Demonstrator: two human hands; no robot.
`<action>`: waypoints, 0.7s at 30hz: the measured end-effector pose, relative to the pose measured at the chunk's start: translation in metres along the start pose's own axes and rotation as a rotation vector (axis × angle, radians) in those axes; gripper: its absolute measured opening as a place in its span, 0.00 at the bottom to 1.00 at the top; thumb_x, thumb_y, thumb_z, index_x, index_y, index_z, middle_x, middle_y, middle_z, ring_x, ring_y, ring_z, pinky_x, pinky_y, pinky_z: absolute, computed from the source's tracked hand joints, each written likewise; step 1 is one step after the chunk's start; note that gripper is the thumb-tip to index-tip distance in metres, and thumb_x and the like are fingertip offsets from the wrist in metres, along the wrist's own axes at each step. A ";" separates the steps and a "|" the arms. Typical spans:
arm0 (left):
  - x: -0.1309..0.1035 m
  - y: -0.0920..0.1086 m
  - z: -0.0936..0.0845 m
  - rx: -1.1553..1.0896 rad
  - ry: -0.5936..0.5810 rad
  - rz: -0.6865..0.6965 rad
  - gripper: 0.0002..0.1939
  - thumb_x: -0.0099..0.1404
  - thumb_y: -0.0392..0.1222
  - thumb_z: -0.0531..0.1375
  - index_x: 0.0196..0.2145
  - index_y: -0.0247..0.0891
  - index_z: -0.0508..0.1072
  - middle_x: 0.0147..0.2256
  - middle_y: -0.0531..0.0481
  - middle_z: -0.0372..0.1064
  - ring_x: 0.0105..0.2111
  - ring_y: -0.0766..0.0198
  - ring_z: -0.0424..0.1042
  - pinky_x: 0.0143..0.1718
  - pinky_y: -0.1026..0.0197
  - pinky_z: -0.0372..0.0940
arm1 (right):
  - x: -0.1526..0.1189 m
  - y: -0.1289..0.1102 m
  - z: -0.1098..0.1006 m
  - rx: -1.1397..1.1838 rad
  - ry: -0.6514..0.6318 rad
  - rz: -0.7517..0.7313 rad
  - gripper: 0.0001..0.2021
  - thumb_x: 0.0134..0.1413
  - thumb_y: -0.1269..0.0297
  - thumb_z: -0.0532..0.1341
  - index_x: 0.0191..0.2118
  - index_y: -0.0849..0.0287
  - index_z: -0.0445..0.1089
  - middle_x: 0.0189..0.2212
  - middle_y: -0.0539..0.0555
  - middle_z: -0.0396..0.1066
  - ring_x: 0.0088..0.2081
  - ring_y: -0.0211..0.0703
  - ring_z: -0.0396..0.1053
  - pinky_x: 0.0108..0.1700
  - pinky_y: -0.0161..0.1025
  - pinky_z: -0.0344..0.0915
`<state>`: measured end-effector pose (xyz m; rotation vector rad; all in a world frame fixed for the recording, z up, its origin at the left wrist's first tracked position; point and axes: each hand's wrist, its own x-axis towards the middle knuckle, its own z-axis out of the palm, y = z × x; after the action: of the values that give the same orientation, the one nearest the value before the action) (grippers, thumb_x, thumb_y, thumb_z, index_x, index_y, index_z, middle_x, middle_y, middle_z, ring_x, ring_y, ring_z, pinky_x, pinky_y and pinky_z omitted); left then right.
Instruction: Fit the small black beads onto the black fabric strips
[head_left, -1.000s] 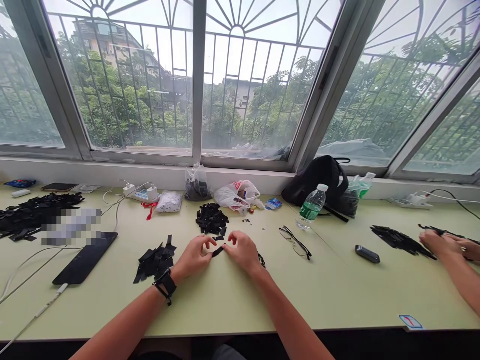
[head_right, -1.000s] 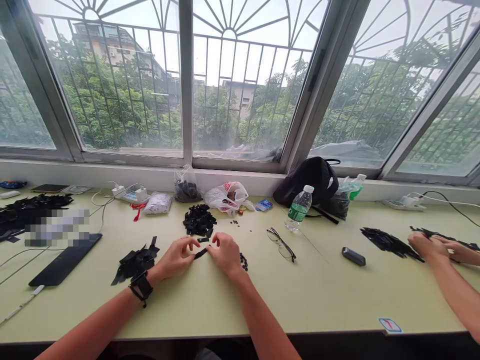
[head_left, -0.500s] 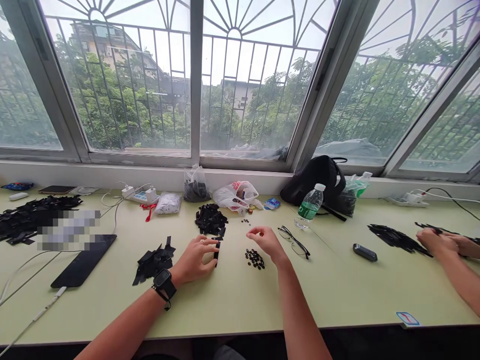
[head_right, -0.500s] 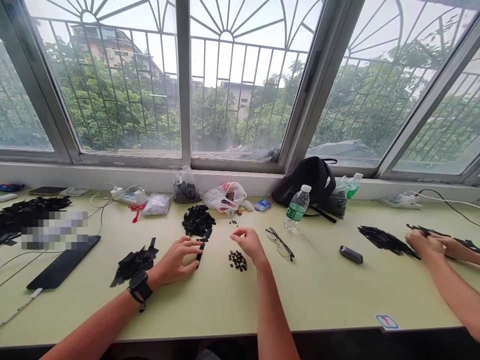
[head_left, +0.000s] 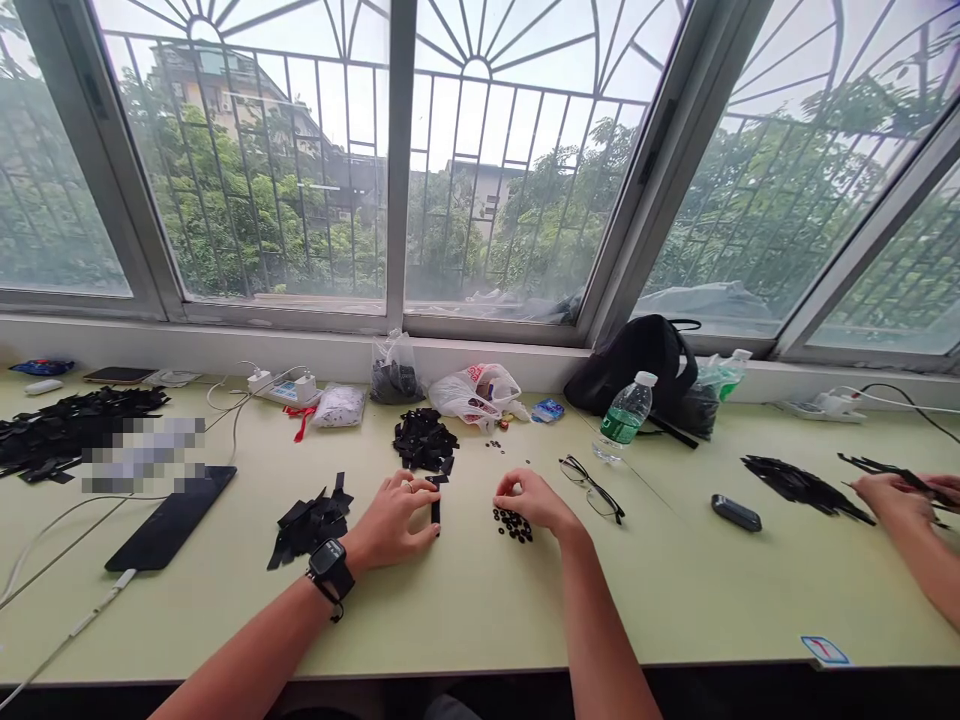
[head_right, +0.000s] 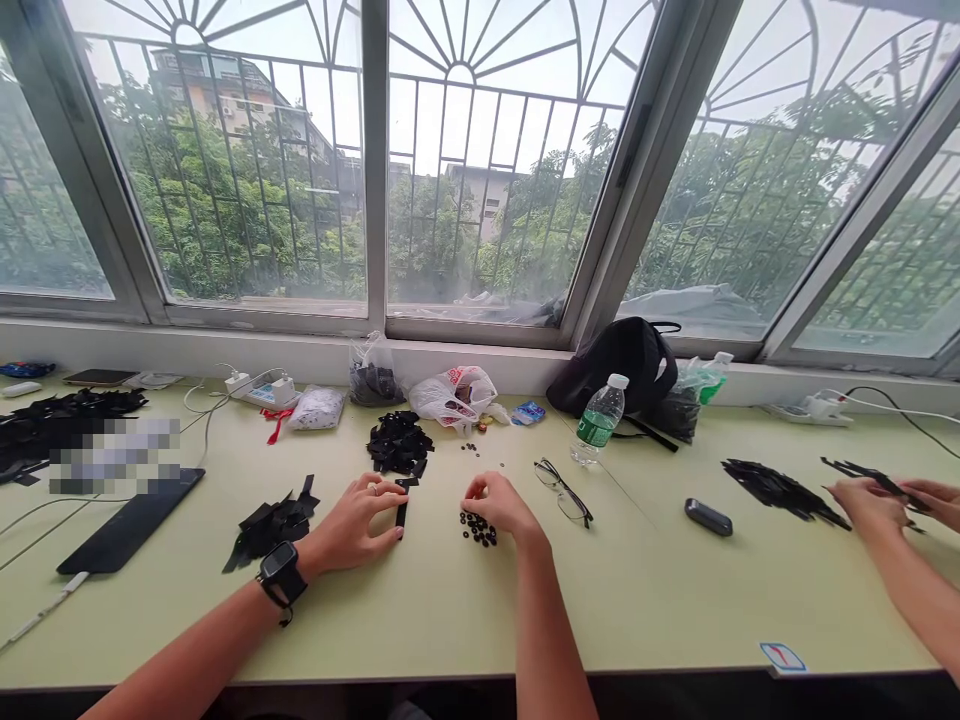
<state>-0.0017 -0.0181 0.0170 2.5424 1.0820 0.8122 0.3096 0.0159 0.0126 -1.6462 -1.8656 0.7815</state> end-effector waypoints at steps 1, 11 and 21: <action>0.000 0.000 0.000 0.002 -0.003 0.003 0.23 0.63 0.47 0.65 0.56 0.48 0.74 0.55 0.49 0.71 0.56 0.47 0.63 0.60 0.44 0.58 | 0.000 -0.001 0.000 0.001 0.010 0.005 0.07 0.46 0.62 0.68 0.30 0.61 0.77 0.33 0.56 0.75 0.34 0.44 0.71 0.37 0.36 0.65; 0.000 0.001 0.001 0.002 0.020 0.011 0.23 0.63 0.49 0.65 0.56 0.50 0.73 0.56 0.48 0.70 0.56 0.46 0.62 0.59 0.45 0.58 | -0.005 -0.057 0.038 0.120 0.009 -0.295 0.11 0.55 0.55 0.65 0.35 0.56 0.78 0.38 0.53 0.72 0.34 0.42 0.66 0.38 0.38 0.63; 0.001 0.002 0.000 0.008 -0.012 -0.014 0.21 0.64 0.50 0.64 0.54 0.50 0.74 0.55 0.49 0.70 0.56 0.47 0.62 0.57 0.46 0.58 | -0.007 -0.065 0.072 0.151 -0.050 -0.329 0.06 0.55 0.61 0.66 0.31 0.56 0.79 0.44 0.55 0.68 0.50 0.49 0.66 0.56 0.44 0.61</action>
<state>0.0005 -0.0188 0.0185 2.5408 1.1002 0.7898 0.2143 -0.0021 0.0089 -1.1969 -1.9904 0.8035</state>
